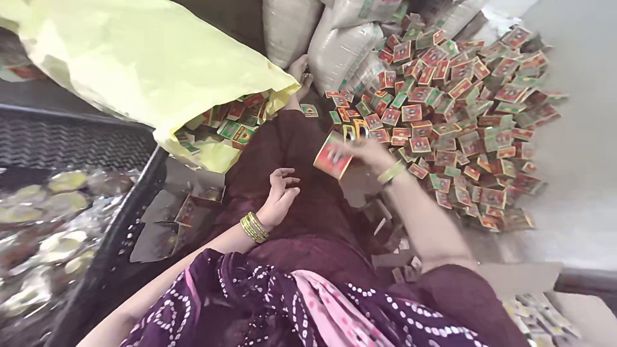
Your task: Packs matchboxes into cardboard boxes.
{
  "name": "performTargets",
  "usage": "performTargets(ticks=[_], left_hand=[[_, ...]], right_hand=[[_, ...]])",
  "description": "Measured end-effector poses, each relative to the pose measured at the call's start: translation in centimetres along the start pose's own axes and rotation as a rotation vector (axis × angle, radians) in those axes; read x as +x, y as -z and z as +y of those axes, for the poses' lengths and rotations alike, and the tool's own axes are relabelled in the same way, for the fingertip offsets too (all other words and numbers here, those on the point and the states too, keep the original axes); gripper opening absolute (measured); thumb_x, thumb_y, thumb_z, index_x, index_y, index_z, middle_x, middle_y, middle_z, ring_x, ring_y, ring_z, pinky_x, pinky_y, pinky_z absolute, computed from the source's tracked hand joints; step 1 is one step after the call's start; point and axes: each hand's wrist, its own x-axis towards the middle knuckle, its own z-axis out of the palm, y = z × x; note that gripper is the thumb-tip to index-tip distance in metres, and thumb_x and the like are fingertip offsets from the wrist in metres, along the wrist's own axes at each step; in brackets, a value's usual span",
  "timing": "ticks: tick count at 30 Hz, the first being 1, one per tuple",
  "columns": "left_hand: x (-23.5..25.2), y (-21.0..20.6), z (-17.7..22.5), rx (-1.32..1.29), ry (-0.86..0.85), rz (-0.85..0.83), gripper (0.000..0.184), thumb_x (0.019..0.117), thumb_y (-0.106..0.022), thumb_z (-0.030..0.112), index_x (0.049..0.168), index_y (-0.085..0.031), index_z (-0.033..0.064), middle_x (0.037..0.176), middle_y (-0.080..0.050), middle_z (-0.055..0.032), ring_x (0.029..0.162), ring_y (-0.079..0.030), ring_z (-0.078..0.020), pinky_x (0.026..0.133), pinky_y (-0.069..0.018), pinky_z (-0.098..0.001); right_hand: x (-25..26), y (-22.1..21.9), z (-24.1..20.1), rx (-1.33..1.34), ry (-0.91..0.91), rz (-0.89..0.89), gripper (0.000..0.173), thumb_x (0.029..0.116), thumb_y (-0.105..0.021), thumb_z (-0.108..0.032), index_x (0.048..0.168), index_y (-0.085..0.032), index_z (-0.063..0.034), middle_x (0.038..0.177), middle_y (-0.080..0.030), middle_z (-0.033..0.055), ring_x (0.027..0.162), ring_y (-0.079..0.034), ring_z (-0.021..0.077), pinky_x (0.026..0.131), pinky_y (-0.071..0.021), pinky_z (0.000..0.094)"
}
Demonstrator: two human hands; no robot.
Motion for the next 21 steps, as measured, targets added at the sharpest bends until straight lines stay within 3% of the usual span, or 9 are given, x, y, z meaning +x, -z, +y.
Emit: performTargets(ticks=[2,4,5,7,9,13,16,18,21], left_hand=[[0.1,0.1,-0.1,0.029,0.0,-0.02,0.069,0.0945,-0.055,0.021,0.149,-0.021,-0.0042,0.144,-0.047,-0.0201,0.121,-0.062,-0.0232,0.093,-0.0585,-0.0397],[0.1,0.0,-0.4,0.04,0.002,-0.017,0.066,0.0954,-0.056,0.021,0.148,-0.023,-0.0028,0.141,-0.05,-0.0186,0.115,-0.066,-0.0216,0.088,-0.0606,-0.0382],[0.1,0.0,-0.5,0.035,0.007,-0.018,0.064,0.0953,-0.056,0.02,0.147,-0.025,-0.0019,0.14,-0.051,-0.018,0.113,-0.066,-0.0211,0.088,-0.0606,-0.038],[0.3,-0.1,-0.6,0.029,0.01,-0.014,0.063,0.095,-0.057,0.019,0.146,-0.027,-0.0006,0.138,-0.052,-0.0167,0.11,-0.067,-0.02,0.086,-0.061,-0.037],[0.4,-0.1,-0.7,0.024,0.009,-0.015,0.062,0.0951,-0.057,0.019,0.146,-0.027,0.0,0.138,-0.053,-0.0156,0.108,-0.068,-0.0195,0.086,-0.0615,-0.0369],[0.3,0.0,-0.7,0.039,0.031,-0.025,0.055,0.0962,-0.054,0.019,0.144,-0.032,0.0026,0.136,-0.055,-0.0134,0.101,-0.07,-0.019,0.082,-0.0626,-0.0375],[0.1,-0.2,-0.6,0.04,0.022,-0.046,0.051,0.0972,-0.052,0.018,0.142,-0.034,0.0021,0.134,-0.056,-0.0132,0.1,-0.071,-0.0191,0.083,-0.0628,-0.0378],[0.0,-0.3,-0.4,0.056,0.027,-0.07,0.048,0.0986,-0.053,0.018,0.141,-0.037,0.0023,0.131,-0.059,-0.0122,0.098,-0.071,-0.0181,0.083,-0.0627,-0.037],[0.0,-0.5,-0.4,0.11,0.018,-0.122,0.041,0.0983,-0.054,0.018,0.136,-0.045,0.0046,0.123,-0.065,-0.0094,0.096,-0.071,-0.016,0.08,-0.0613,-0.0343]], right_hand=[[2.3,6.1,-1.6,0.311,0.206,0.412,0.037,0.0996,-0.064,-0.03,0.121,-0.064,0.0007,0.104,-0.071,0.0112,0.091,-0.07,0.0197,0.082,-0.0611,0.0397],[3.5,12.0,-2.7,0.509,0.387,0.705,0.045,0.1082,-0.044,-0.029,0.143,-0.041,-0.0014,0.123,-0.061,0.0148,0.101,-0.069,0.0243,0.085,-0.0619,0.0416],[3.5,13.9,-2.9,0.512,0.428,0.806,0.048,0.1084,-0.044,-0.028,0.148,-0.035,-0.0034,0.126,-0.059,0.0161,0.101,-0.069,0.0261,0.083,-0.0627,0.0427],[3.0,15.5,-1.3,0.285,0.344,0.883,0.047,0.106,-0.051,-0.028,0.144,-0.046,-0.0015,0.124,-0.063,0.0162,0.101,-0.069,0.0236,0.084,-0.0618,0.0405],[2.0,15.2,2.4,-0.118,0.098,0.722,0.044,0.1012,-0.06,-0.031,0.133,-0.06,-0.0004,0.119,-0.068,0.0176,0.102,-0.07,0.0256,0.091,-0.06,0.0453],[-1.0,11.3,11.3,-0.684,-0.304,0.125,0.048,0.0865,-0.081,-0.041,0.118,-0.073,-0.0055,0.113,-0.071,0.0238,0.109,-0.067,0.0437,0.097,-0.0486,0.0698],[-4.4,8.1,15.6,-0.772,-0.461,-0.084,0.053,0.0752,-0.09,-0.044,0.111,-0.075,-0.0081,0.118,-0.07,0.0209,0.115,-0.063,0.0397,0.101,-0.0472,0.0641],[-6.1,6.5,17.7,-0.86,-0.479,-0.129,0.042,0.0814,-0.084,-0.04,0.11,-0.078,-0.0105,0.128,-0.066,0.0198,0.126,-0.057,0.0398,0.106,-0.0426,0.0647],[-7.8,4.7,18.2,-0.903,-0.421,-0.031,0.034,0.1011,-0.06,-0.037,0.116,-0.076,-0.0115,0.121,-0.072,0.0164,0.12,-0.065,0.0357,0.106,-0.0457,0.0604]])
